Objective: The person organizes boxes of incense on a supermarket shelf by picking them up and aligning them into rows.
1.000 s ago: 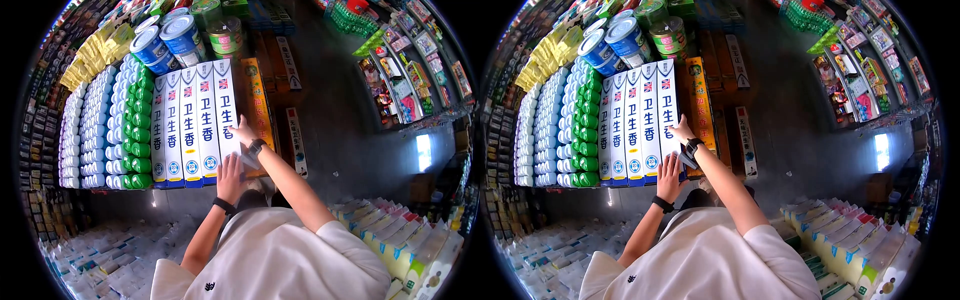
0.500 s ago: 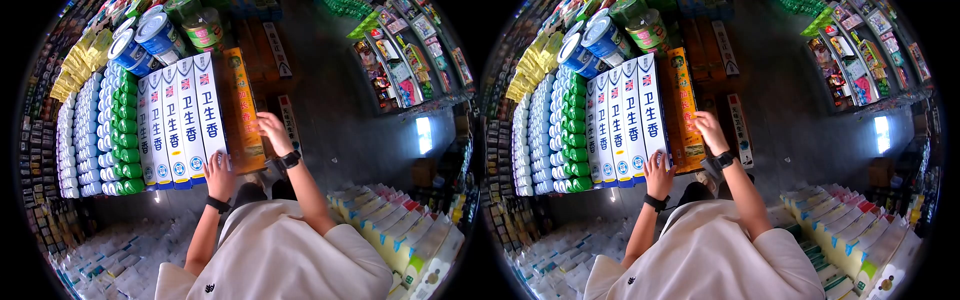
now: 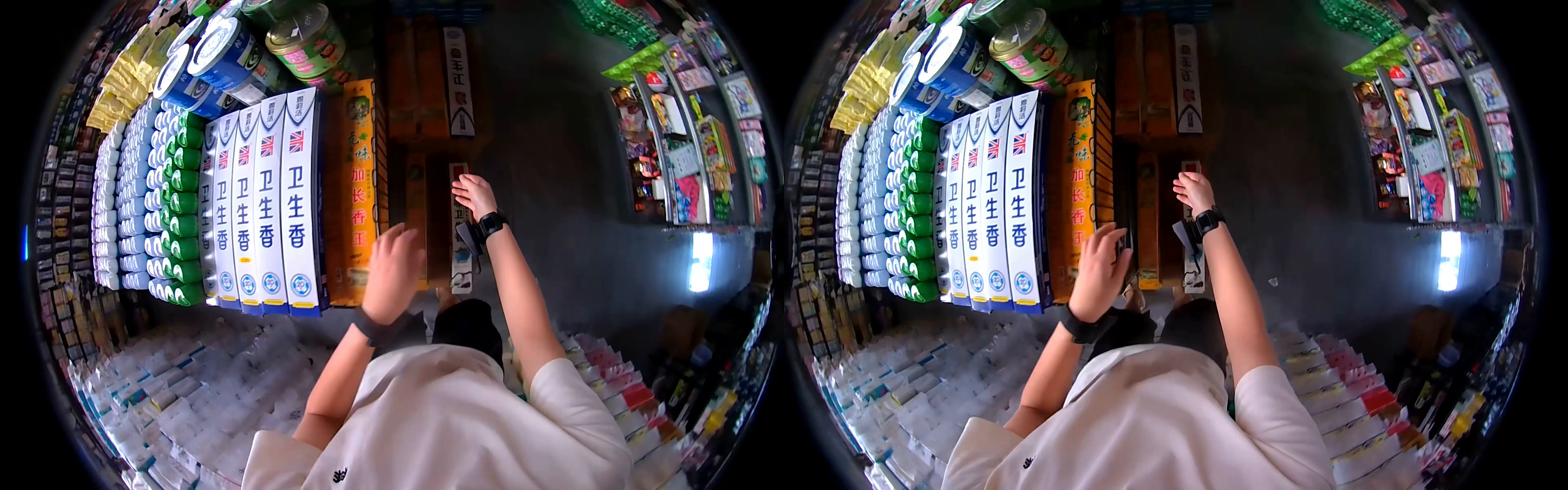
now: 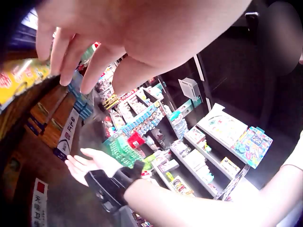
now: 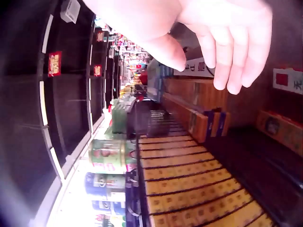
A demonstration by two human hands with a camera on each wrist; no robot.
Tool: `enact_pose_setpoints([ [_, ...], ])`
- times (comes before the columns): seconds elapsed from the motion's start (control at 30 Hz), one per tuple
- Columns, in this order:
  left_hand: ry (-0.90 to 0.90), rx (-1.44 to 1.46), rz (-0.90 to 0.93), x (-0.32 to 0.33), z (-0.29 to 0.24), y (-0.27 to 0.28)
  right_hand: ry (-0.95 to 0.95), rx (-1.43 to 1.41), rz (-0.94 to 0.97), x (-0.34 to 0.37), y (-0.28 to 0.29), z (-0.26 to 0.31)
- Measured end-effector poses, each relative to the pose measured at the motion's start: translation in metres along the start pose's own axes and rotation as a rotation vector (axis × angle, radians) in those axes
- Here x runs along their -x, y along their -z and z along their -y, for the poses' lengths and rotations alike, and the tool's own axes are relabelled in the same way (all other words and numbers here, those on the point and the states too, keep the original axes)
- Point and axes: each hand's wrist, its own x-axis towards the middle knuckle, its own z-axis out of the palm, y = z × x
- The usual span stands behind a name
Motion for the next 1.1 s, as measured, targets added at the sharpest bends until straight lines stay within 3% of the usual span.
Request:
enact_pose_setpoints([
  [0.17,0.089,0.138,-0.019,-0.051,-0.011,-0.071,0.043,0.234,-0.089,-0.107,-0.001,0.007],
  [0.2,0.121,0.145,-0.025,-0.058,-0.009,-0.083,0.126,0.402,-0.196,-0.141,0.0,-0.004],
  [0.27,0.193,0.201,-0.04,-0.07,-0.003,-0.104,0.267,0.659,-0.087,-0.171,-0.006,0.015],
  [0.33,0.229,0.218,-0.06,-0.078,0.005,-0.12,0.322,0.861,-0.299,-0.205,-0.02,0.016],
  [0.47,0.303,0.231,-0.046,-0.089,0.016,-0.13,0.27,1.005,-0.451,-0.245,-0.031,0.019],
  [0.57,0.299,0.182,-0.101,-0.088,0.024,-0.137,0.141,0.994,-0.213,-0.246,-0.03,0.028],
  [0.67,0.327,0.195,-0.086,-0.085,0.03,-0.141,0.285,1.002,-0.305,-0.265,-0.018,0.005],
  [0.87,0.341,0.228,-0.038,-0.085,0.028,-0.139,0.402,0.959,-0.262,-0.271,-0.012,0.005],
  [0.97,0.345,0.26,-0.01,-0.084,0.025,-0.134,0.416,0.776,-0.257,-0.238,-0.021,0.025],
  [1.1,0.313,0.226,-0.025,-0.078,0.024,-0.129,0.099,0.126,0.032,-0.177,-0.003,0.035],
])
